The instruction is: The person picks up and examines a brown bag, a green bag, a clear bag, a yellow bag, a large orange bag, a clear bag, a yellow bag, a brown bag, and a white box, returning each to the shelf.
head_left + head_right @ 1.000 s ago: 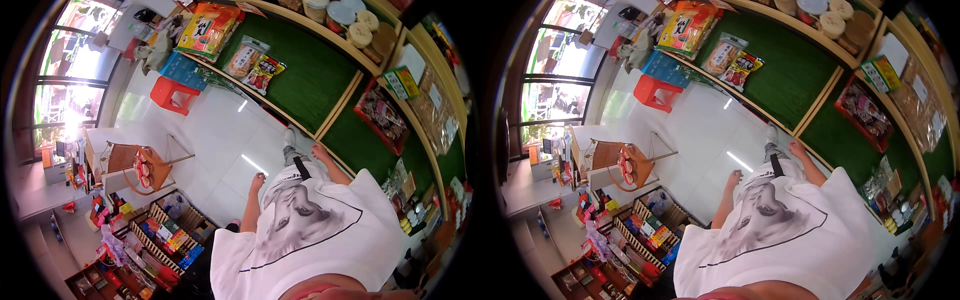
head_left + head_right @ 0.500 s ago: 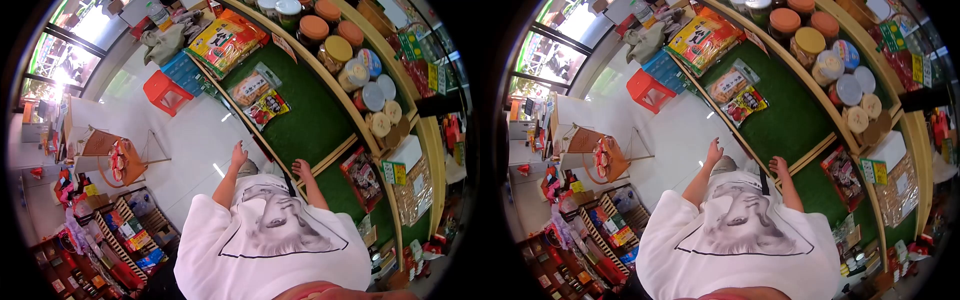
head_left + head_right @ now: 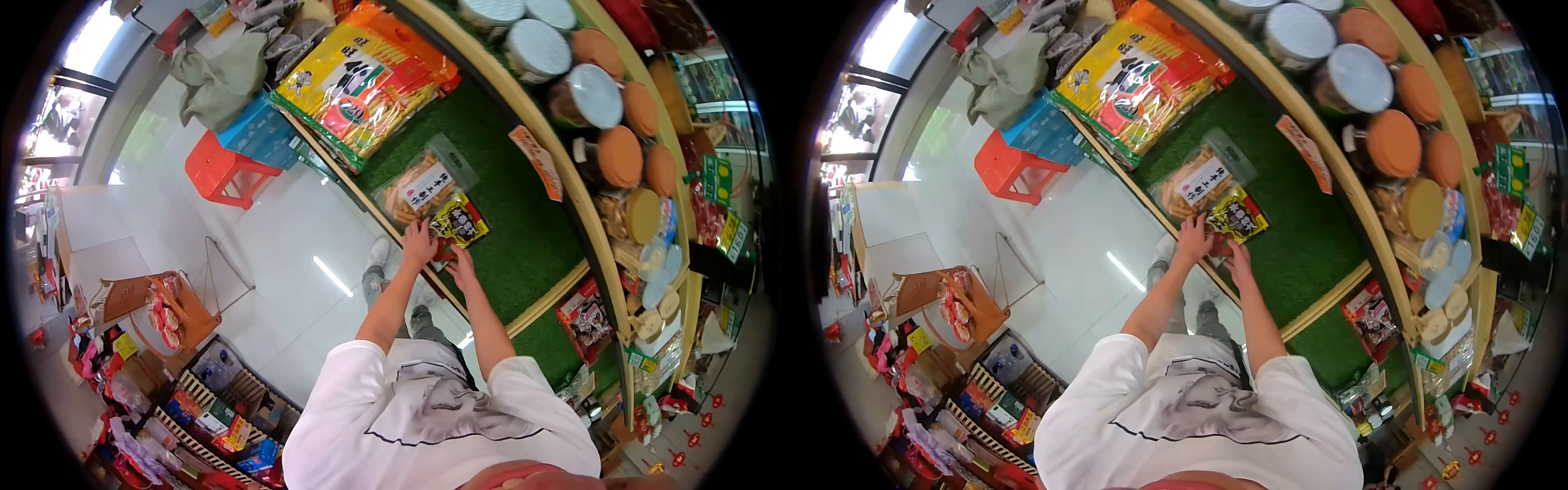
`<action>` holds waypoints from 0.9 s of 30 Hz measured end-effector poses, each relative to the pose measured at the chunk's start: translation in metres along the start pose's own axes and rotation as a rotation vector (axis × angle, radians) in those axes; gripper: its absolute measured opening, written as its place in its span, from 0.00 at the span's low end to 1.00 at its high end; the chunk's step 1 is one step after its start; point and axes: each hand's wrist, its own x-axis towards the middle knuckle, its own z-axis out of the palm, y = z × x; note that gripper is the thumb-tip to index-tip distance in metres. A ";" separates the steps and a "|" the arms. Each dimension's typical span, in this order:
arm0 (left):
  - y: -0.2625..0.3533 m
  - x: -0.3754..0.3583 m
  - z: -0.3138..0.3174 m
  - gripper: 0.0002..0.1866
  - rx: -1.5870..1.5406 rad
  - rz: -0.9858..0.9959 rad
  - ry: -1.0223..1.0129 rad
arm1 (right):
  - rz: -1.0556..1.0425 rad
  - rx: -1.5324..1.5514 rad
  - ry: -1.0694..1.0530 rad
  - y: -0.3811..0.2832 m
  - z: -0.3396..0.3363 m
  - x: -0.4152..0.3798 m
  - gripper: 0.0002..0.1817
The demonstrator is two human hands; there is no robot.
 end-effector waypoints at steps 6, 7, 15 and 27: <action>-0.013 0.016 0.002 0.31 -0.108 -0.208 -0.184 | -0.236 0.060 0.191 0.012 0.036 0.025 0.14; -0.009 0.019 -0.004 0.26 -0.125 -0.233 -0.233 | -0.251 0.041 0.241 0.015 0.032 0.019 0.13; -0.029 -0.019 0.048 0.40 -0.245 -0.014 -0.511 | -0.396 -0.006 0.152 0.049 -0.037 -0.055 0.10; 0.105 -0.290 0.105 0.23 -0.651 -0.395 -1.399 | -0.653 0.627 0.287 0.225 -0.215 -0.295 0.16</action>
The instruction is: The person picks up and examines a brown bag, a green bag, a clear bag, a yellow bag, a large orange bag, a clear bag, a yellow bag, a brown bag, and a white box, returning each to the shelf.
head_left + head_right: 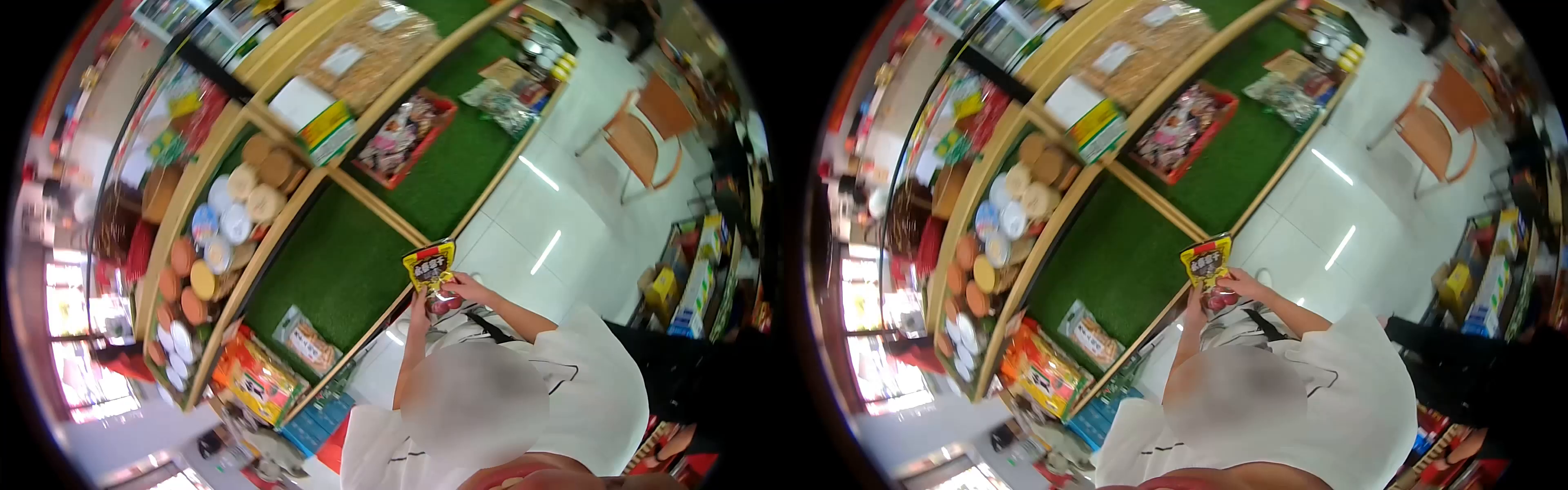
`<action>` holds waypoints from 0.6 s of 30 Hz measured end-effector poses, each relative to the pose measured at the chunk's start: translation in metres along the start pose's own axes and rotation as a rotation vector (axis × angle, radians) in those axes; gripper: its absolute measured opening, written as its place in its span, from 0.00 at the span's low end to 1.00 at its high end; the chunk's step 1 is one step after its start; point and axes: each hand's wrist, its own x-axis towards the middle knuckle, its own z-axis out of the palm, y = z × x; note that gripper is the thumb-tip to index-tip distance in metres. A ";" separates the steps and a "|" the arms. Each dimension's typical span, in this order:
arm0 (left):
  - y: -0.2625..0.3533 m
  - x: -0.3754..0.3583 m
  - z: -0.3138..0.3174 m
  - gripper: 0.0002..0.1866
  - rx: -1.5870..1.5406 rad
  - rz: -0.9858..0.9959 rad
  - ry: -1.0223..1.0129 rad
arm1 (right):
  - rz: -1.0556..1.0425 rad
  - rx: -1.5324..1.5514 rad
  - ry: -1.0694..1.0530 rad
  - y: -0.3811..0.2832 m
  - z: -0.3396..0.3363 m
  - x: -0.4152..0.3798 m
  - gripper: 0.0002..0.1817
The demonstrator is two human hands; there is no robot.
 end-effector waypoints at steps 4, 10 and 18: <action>-0.036 0.033 0.098 0.24 0.260 -0.283 -0.080 | -0.132 0.052 0.204 -0.022 -0.095 -0.067 0.15; -0.076 0.091 0.216 0.21 0.602 -0.331 -0.417 | -0.214 0.132 0.622 -0.030 -0.171 -0.121 0.15; -0.081 0.154 0.278 0.24 0.549 -0.320 -0.388 | -0.116 -0.076 0.749 -0.055 -0.250 -0.076 0.17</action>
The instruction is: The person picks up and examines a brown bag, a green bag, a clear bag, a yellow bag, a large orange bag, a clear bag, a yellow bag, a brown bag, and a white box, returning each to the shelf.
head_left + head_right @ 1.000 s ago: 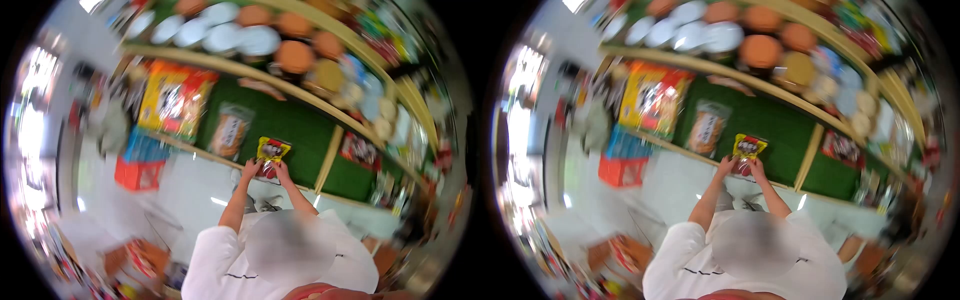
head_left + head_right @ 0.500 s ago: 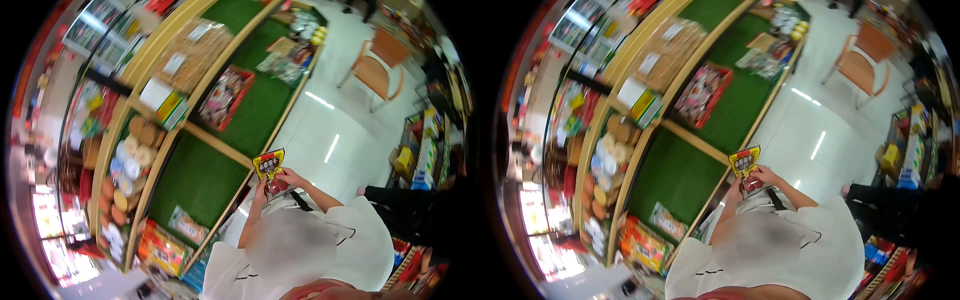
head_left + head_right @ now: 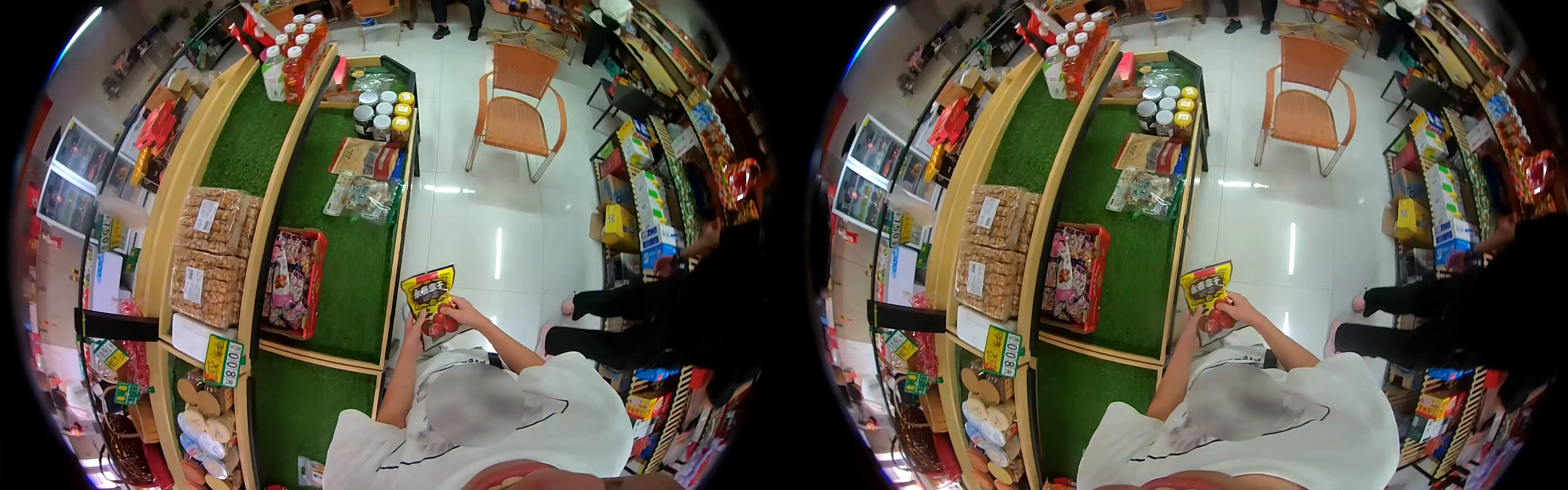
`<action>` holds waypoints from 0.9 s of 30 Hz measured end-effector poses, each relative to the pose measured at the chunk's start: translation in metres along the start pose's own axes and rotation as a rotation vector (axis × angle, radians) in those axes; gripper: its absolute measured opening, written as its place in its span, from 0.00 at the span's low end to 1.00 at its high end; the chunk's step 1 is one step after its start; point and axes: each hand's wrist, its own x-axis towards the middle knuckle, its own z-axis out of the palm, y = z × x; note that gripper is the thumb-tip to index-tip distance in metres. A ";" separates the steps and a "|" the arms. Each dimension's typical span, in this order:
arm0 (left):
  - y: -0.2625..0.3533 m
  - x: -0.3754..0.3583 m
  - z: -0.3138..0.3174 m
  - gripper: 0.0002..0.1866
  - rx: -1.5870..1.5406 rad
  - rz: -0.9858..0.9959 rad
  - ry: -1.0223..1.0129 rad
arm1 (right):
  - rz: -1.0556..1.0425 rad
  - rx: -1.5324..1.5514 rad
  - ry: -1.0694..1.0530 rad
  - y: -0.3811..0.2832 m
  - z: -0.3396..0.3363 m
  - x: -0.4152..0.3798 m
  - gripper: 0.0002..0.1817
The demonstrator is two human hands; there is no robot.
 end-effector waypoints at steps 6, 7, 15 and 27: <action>0.083 0.046 -0.021 0.20 -0.318 0.128 0.016 | 0.119 0.012 -0.091 -0.063 0.029 0.107 0.15; 0.084 0.059 -0.036 0.20 -0.388 0.131 0.004 | 0.023 -0.076 -0.032 -0.074 0.038 0.123 0.13; 0.132 0.128 -0.085 0.29 -0.412 0.215 0.265 | -0.132 -0.434 -0.115 -0.101 0.081 0.252 0.24; 0.151 0.264 -0.106 0.37 -0.163 -0.022 0.445 | -0.171 -0.570 -0.197 -0.093 0.080 0.399 0.24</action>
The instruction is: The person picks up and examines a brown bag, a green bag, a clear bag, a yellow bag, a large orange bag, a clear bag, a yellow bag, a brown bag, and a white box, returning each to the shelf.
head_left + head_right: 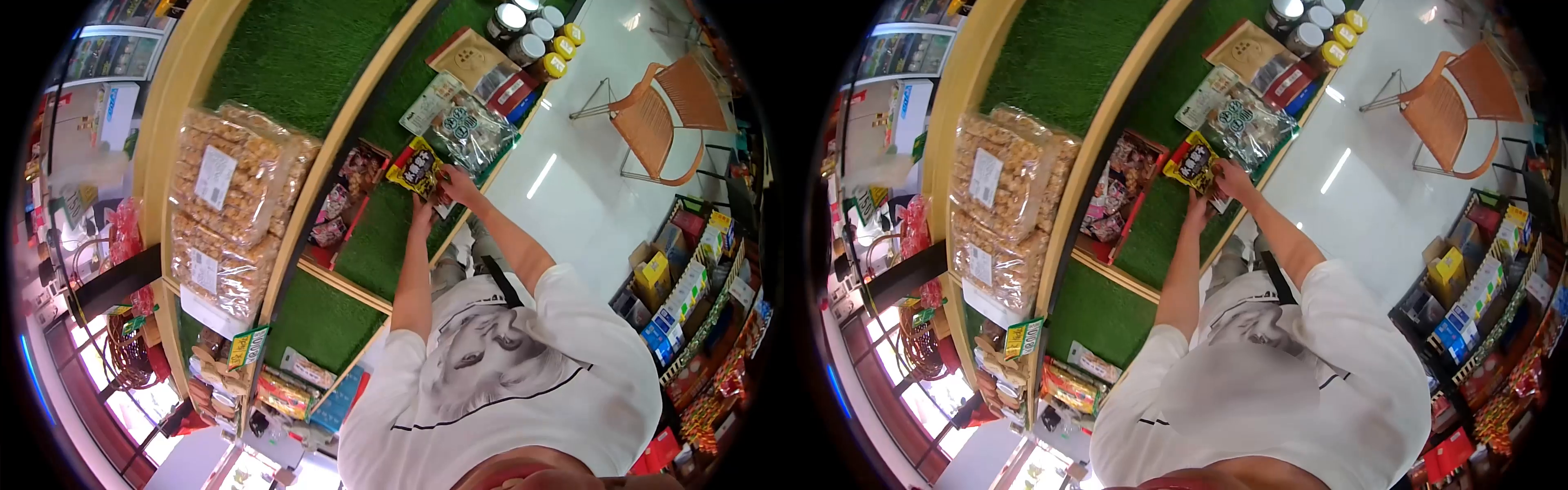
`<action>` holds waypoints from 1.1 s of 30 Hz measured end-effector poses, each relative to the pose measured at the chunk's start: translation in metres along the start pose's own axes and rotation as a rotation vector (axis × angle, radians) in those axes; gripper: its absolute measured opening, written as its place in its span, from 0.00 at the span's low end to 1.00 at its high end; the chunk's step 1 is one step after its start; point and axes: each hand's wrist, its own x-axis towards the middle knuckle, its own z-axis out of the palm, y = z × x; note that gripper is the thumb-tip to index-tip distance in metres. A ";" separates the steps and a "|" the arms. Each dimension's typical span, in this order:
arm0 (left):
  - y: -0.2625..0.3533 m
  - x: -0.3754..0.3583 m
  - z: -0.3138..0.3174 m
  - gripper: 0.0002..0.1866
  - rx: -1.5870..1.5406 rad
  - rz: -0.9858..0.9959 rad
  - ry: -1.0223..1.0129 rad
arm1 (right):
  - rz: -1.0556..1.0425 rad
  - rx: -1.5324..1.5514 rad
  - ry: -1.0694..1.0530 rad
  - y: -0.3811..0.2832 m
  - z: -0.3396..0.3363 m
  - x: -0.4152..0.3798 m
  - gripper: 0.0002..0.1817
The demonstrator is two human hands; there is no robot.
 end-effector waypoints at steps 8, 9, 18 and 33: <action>0.004 -0.020 0.018 0.40 0.107 -0.058 0.127 | -0.112 -0.041 -0.084 0.017 -0.026 -0.063 0.34; 0.002 -0.026 0.021 0.39 0.137 -0.092 0.243 | -0.028 -0.035 -0.145 0.020 -0.027 -0.072 0.36; -0.095 -0.087 -0.057 0.30 0.756 0.421 0.352 | -0.265 -0.238 -0.537 0.007 0.059 -0.102 0.19; -0.545 -0.377 -0.175 0.22 -0.460 0.132 1.200 | 0.094 -0.451 -0.800 0.028 0.190 -0.193 0.11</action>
